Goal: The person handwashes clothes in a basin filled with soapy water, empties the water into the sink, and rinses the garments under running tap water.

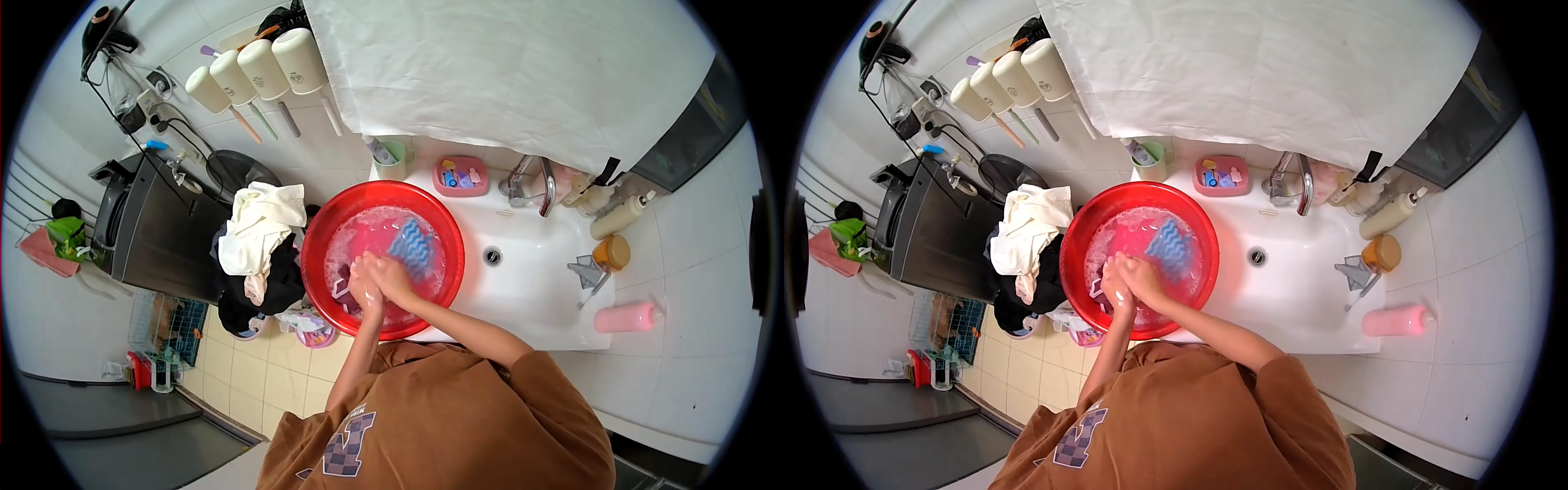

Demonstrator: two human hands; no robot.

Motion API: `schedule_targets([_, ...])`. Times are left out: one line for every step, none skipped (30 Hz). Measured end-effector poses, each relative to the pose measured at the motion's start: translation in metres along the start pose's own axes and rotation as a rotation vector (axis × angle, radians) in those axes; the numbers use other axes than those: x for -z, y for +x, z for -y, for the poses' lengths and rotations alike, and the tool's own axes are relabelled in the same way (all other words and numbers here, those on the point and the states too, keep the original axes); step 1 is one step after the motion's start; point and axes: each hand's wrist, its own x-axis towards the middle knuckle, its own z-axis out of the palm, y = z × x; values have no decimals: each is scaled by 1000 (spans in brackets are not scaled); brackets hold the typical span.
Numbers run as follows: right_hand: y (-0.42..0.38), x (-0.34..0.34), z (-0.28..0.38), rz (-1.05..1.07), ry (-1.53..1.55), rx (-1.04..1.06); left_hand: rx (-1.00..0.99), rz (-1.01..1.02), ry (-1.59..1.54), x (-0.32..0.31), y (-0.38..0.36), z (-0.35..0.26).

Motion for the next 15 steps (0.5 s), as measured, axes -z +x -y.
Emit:
schedule_targets([2, -3, -7, 0, 0, 0, -46, -7, 81, 0, 1, 2])
schedule_targets([4, -3, -8, 17, 17, -63, -91, -14, 161, 0, 0, -1])
schedule_targets([6, -3, -9, 34, 33, -125, -91, -14, 161, -1, -2, -4])
schedule_targets([6, -2, -10, 34, 32, -124, -136, -16, 191, -2, -4, -7])
schedule_targets([5, 3, -5, 63, 78, -177, -181, -17, 222, -3, -6, -10])
schedule_targets([5, 7, -1, 92, 124, -229, -181, -17, 222, -4, -4, -7])
schedule_targets([4, 8, -1, 93, 124, -229, -246, -16, 251, -4, -2, -1])
schedule_targets([3, 8, -1, 94, 232, -284, -311, -15, 281, -5, -2, 0])
schedule_targets([2, 9, -1, 95, 341, -338, -311, -15, 280, -4, -2, 1])
schedule_targets([2, 11, -1, 96, 341, -338, -268, 23, 303, -2, -4, 2])
schedule_targets([1, 15, 0, 158, 474, -462, -226, 62, 325, -1, -5, 0])
schedule_targets([1, 19, 1, 220, 607, -584, -228, 61, 326, 1, -5, -2])
schedule_targets([4, 28, 0, 220, 609, -583, -248, 89, 358, 3, -5, -5])
schedule_targets([8, 39, 0, 423, 762, -635, -266, 115, 390, 4, -5, -7])
schedule_targets([11, 46, 1, 632, 911, -685, -262, 111, 392, 5, -6, -8])
